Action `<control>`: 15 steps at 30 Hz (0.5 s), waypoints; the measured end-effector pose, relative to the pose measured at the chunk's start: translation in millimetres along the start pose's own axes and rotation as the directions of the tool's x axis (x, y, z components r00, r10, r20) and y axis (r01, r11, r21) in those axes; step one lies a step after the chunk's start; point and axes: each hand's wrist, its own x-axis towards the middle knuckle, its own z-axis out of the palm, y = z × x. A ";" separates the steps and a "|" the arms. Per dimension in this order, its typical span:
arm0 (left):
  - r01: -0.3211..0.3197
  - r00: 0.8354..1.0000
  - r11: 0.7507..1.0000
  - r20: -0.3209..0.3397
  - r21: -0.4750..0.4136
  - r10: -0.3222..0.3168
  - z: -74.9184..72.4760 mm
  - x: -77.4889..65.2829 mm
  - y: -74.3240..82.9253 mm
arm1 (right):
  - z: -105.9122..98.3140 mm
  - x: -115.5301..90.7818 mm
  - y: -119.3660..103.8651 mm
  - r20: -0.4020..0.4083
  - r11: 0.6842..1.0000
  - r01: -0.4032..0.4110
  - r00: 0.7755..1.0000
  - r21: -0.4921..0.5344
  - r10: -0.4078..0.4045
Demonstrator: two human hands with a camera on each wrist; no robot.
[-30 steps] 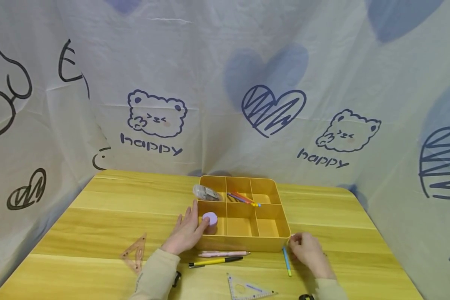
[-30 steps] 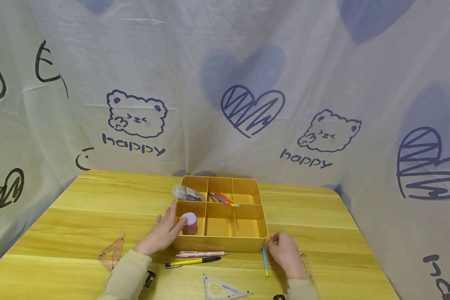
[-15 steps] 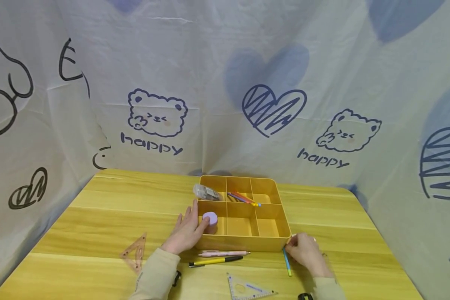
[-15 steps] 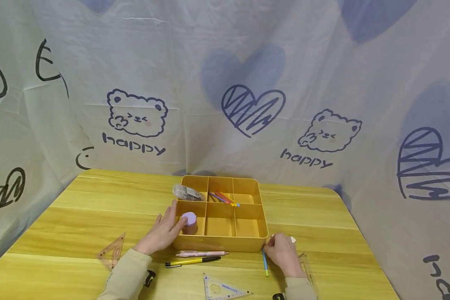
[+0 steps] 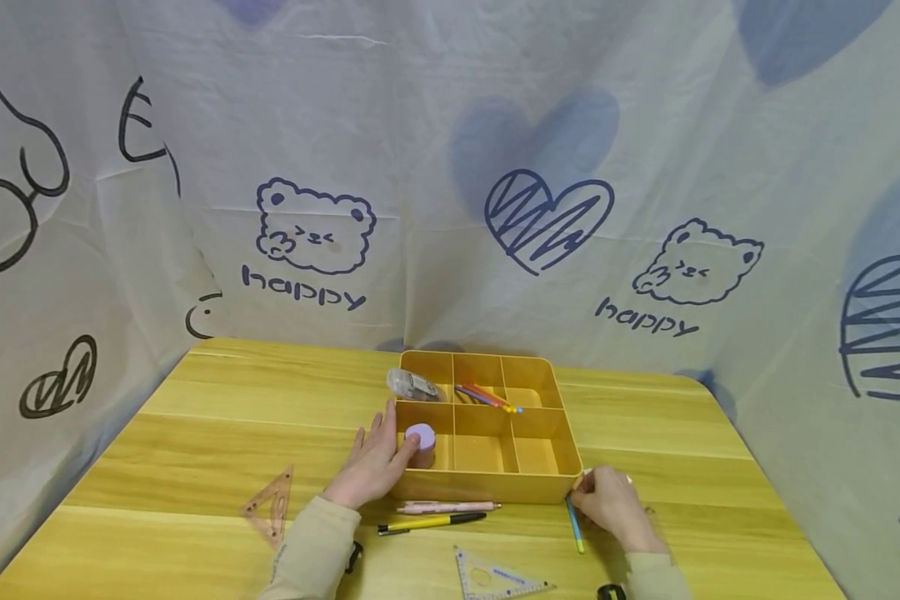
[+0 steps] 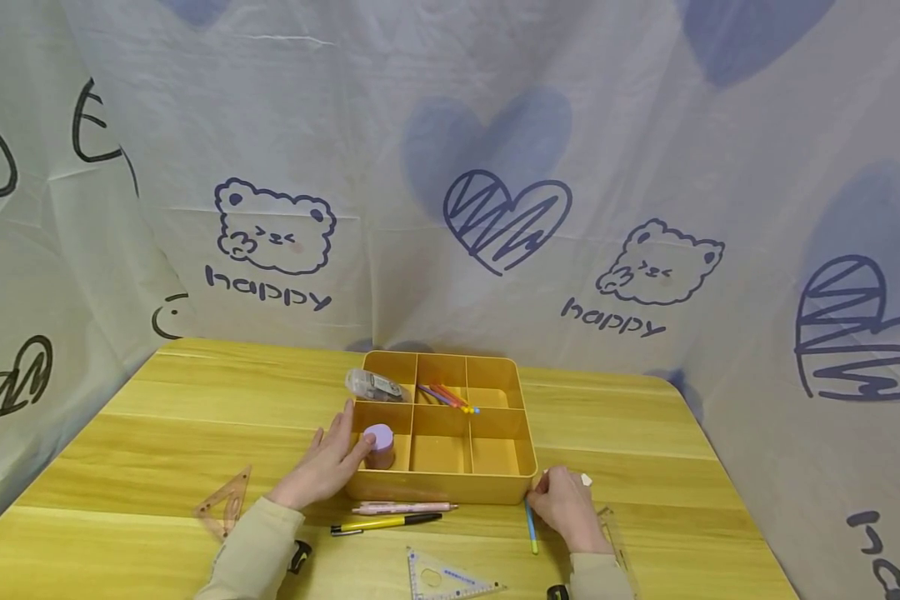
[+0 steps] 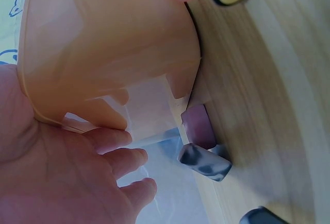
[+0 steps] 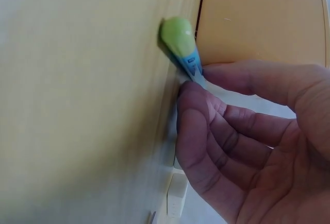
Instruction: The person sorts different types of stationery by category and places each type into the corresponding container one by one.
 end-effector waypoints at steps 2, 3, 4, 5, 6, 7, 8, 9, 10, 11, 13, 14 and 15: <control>0.000 1.000 1.000 0.001 -0.002 0.000 0.0 -0.1 -0.2 | 0.1 0.0 0.1 0.004 1.000 0.002 1.000 -0.003 -0.002; 0.000 1.000 1.000 0.001 -0.002 0.000 0.0 -0.1 -0.2 | 0.0 0.0 0.0 0.006 1.000 0.003 1.000 -0.006 -0.003; 0.000 1.000 1.000 0.001 -0.003 0.000 0.0 -0.1 -0.3 | 0.0 -0.1 -0.2 0.006 1.000 0.005 1.000 -0.006 -0.005; 0.000 1.000 1.000 0.001 -0.003 0.000 -0.1 -0.1 -0.3 | -0.1 -0.1 -0.4 0.006 1.000 0.009 1.000 -0.010 -0.009; 0.000 1.000 1.000 0.001 -0.003 0.000 0.0 -0.1 -0.3 | -0.1 0.0 -0.4 0.007 1.000 0.011 1.000 -0.015 -0.010; 0.000 1.000 1.000 0.001 -0.004 0.000 -0.1 -0.2 -0.3 | 0.0 0.2 -0.4 0.007 1.000 0.014 1.000 -0.020 -0.014; 0.000 1.000 1.000 0.002 -0.004 0.000 0.0 -0.1 -0.3 | 0.0 0.3 -0.6 0.009 1.000 0.015 1.000 -0.022 -0.015; 0.001 1.000 1.000 0.003 -0.004 -0.001 0.0 -0.2 -0.4 | -0.1 0.5 -0.7 0.011 1.000 0.014 1.000 -0.024 -0.014; 0.002 1.000 1.000 0.004 -0.004 -0.002 0.0 -0.2 -0.4 | -0.2 0.6 -1.0 0.013 1.000 0.013 1.000 -0.026 -0.013; 0.003 1.000 1.000 0.004 -0.004 -0.003 0.0 -0.3 -0.3 | -0.2 0.8 -0.9 0.015 0.999 0.011 1.000 -0.031 -0.011; 0.003 1.000 1.000 0.004 -0.005 -0.003 0.0 -0.4 -0.2 | -0.1 1.3 -0.9 0.021 0.999 0.006 1.000 -0.034 -0.005; 0.002 1.000 1.000 0.003 -0.005 -0.002 -0.1 -0.5 -0.2 | -0.1 1.5 -1.1 0.022 0.999 0.002 1.000 -0.034 -0.002; 0.003 1.000 1.000 0.003 -0.005 -0.003 -0.1 -0.7 0.0 | 0.1 1.7 -1.1 0.022 0.999 -0.003 1.000 -0.036 0.003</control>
